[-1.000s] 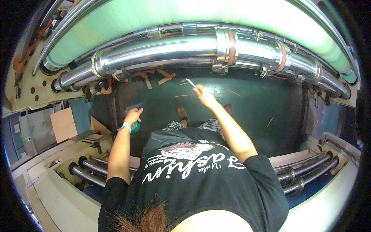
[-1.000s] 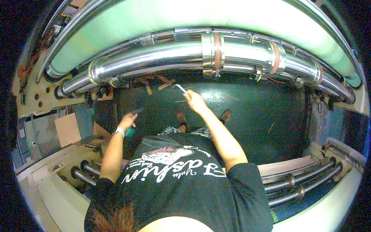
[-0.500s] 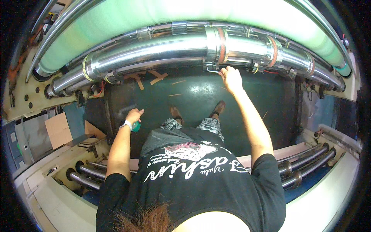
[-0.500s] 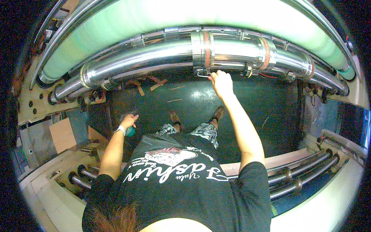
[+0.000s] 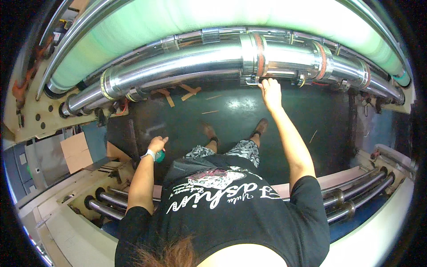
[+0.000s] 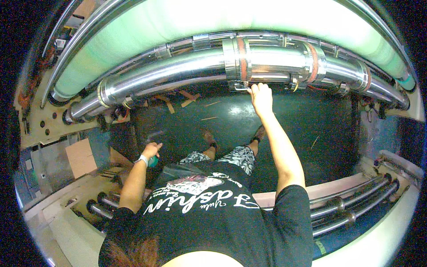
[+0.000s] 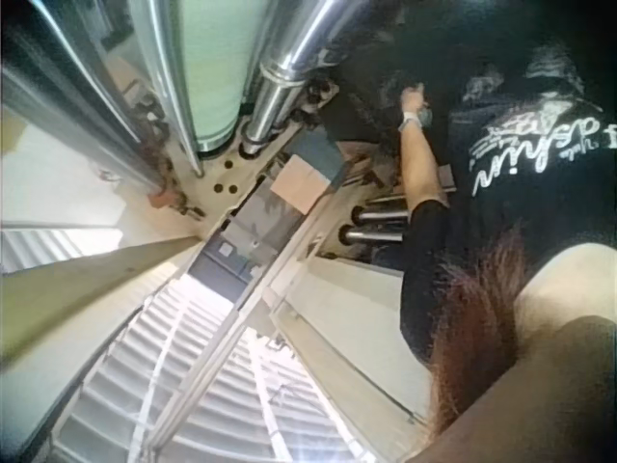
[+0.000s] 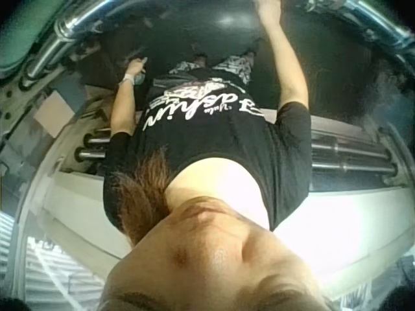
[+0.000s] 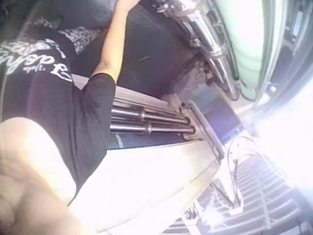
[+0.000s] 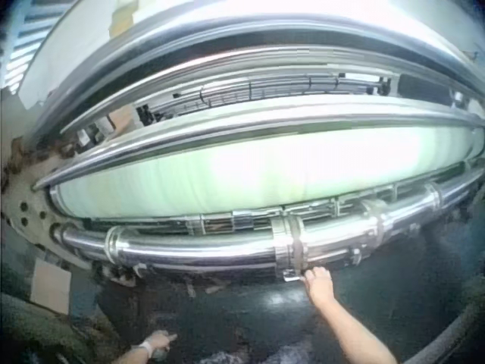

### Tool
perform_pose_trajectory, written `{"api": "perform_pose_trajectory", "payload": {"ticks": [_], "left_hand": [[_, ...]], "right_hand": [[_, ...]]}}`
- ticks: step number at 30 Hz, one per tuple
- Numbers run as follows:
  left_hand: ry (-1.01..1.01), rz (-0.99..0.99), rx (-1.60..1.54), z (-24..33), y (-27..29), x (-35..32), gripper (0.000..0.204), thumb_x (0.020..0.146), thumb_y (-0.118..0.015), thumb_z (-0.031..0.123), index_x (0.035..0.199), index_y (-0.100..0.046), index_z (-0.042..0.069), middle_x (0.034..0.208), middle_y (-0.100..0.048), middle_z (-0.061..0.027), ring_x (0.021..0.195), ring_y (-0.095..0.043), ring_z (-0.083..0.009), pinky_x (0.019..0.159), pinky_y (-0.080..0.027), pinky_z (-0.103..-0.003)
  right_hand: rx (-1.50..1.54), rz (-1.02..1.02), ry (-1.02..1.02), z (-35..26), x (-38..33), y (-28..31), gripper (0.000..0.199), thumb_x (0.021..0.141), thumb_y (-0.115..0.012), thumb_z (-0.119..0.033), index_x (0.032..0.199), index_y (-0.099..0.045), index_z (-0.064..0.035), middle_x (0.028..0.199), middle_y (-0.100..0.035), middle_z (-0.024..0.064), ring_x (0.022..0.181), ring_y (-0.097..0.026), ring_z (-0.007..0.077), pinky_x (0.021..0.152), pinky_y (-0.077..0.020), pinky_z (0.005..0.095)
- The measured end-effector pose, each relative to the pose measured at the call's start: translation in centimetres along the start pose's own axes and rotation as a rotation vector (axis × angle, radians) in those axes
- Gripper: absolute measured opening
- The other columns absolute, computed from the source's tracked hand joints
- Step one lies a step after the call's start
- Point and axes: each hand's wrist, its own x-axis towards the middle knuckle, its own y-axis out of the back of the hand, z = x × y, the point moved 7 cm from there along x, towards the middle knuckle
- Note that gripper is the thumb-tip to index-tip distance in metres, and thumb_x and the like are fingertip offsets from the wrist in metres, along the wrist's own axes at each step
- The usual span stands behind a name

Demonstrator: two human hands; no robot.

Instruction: The person uses a metal ruler to measure the circumference of several large, horizontal metal pipes on a machine. They wrap the ruler around the pipes and mark the measurement points with a pen. The person then uses a roll of green tape to wrap around the measured sections of the pipes.

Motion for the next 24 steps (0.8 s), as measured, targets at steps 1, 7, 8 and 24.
{"api": "perform_pose_trajectory", "payload": {"ticks": [1,7,8,24], "left_hand": [[0.017,0.023,-0.008,0.1,0.4,-0.4,0.047,0.085,-0.048,0.038,0.080,-0.055,-0.008,0.075,-0.060,-0.0213,0.060,-0.061,-0.0275,0.066,-0.044,-0.037],[-0.021,0.050,0.016,1.9,2.9,-1.4,0.045,0.085,-0.049,0.038,0.080,-0.055,-0.006,0.069,-0.059,-0.0186,0.057,-0.060,-0.0246,0.062,-0.044,-0.037],[-0.027,0.046,0.011,2.4,2.9,-1.6,0.044,0.085,-0.049,0.038,0.079,-0.055,-0.005,0.068,-0.059,-0.0181,0.056,-0.060,-0.0242,0.062,-0.044,-0.037],[-0.038,0.011,0.105,6.1,1.1,-2.3,0.043,0.085,-0.049,0.038,0.079,-0.055,-0.004,0.063,-0.059,-0.0150,0.058,-0.059,-0.0248,0.063,-0.043,-0.036]], "right_hand": [[-0.004,0.013,-0.006,-0.2,0.0,0.1,0.020,0.076,-0.060,-0.025,0.078,-0.052,-0.0067,0.075,-0.048,0.0092,0.072,-0.048,0.0274,0.065,-0.0383,0.0383],[-0.041,0.145,-0.003,-0.5,-0.2,0.4,0.022,0.074,-0.061,-0.028,0.072,-0.051,-0.0082,0.068,-0.046,0.0082,0.065,-0.046,0.0255,0.060,-0.0365,0.0376],[-0.035,0.131,-0.047,-0.4,-0.6,-0.1,0.023,0.074,-0.061,-0.028,0.071,-0.050,-0.0082,0.067,-0.046,0.0082,0.065,-0.046,0.0255,0.060,-0.0362,0.0377],[-0.133,-0.210,0.202,0.1,3.4,0.4,0.028,0.078,-0.054,-0.039,0.074,-0.058,-0.0112,0.066,-0.058,0.0049,0.068,-0.057,0.0197,0.068,-0.0394,0.0338]]}}
